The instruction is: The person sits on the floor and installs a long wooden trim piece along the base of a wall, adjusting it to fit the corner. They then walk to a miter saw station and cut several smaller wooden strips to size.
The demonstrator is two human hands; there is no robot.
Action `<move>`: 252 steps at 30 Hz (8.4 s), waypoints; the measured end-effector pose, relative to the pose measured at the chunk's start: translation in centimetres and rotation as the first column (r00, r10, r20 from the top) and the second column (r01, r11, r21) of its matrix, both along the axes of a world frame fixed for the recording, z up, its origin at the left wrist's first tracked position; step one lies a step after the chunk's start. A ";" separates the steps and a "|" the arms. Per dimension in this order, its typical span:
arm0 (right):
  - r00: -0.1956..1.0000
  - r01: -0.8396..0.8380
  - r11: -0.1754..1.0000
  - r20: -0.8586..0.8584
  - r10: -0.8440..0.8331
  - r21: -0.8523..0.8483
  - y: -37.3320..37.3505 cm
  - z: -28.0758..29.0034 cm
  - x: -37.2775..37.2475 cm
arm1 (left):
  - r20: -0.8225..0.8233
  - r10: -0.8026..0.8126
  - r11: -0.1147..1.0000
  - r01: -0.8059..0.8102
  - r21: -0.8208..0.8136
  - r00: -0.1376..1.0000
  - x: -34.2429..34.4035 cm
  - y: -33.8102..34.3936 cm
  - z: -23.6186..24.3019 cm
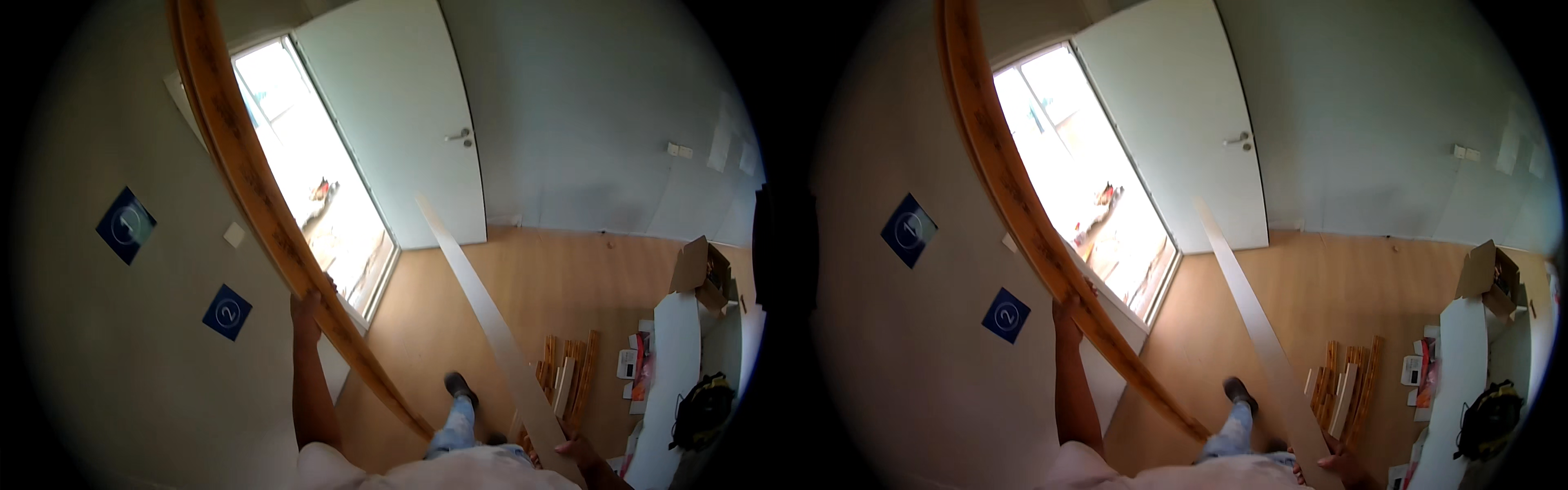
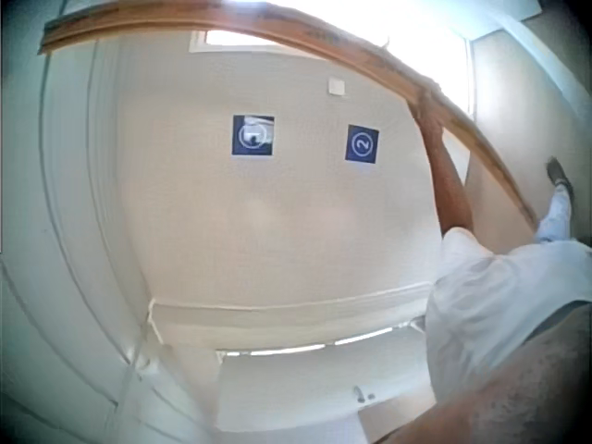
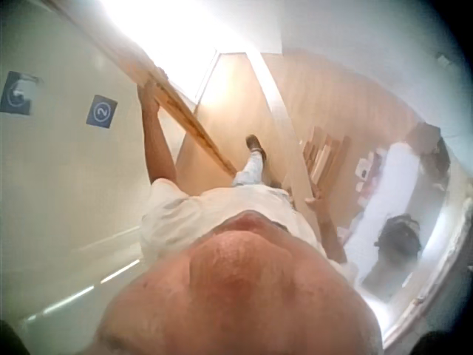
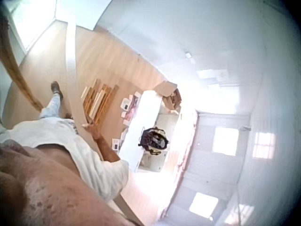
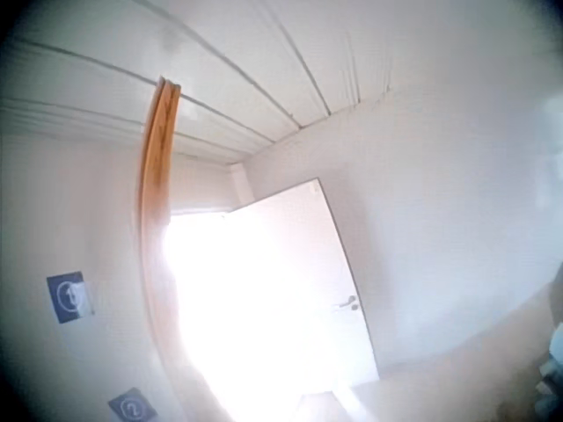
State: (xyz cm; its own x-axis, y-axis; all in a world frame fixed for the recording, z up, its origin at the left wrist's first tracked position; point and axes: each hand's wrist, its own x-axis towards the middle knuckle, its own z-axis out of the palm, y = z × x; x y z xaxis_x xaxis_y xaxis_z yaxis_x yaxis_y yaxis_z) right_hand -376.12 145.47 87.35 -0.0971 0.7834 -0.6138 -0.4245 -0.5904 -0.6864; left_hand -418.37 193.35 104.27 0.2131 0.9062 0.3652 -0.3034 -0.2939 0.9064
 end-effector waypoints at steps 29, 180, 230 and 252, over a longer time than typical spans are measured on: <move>0.866 -0.431 0.903 0.279 0.415 -0.005 63.4 -6.8 8.4 | -0.222 0.107 0.715 -0.230 -0.660 0.969 6.0 23.2 -34.0; 0.749 0.002 0.952 -0.631 -0.203 -0.305 220.1 -39.9 -62.3 | -0.567 -0.670 0.239 -0.585 -0.775 0.479 -59.0 128.6 -35.7; 0.154 -0.506 -0.858 0.970 -0.191 -0.089 234.4 -110.4 -108.9 | -0.790 -0.261 0.717 -0.436 -0.544 0.555 -57.9 175.6 -131.4; -0.384 -0.214 -0.916 0.891 -0.242 -0.340 232.3 -104.2 -97.2 | -0.998 0.038 0.713 -0.701 -0.010 0.053 -64.1 157.2 -125.4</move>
State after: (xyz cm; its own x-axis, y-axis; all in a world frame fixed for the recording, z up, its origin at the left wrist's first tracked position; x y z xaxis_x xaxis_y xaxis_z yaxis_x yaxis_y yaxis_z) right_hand -473.34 377.75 -16.80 -0.6815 -0.4969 -0.5374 -0.3277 0.8637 -0.3830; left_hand -482.43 350.57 -21.11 -0.3641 0.9100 -0.1985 0.8346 0.4133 0.3641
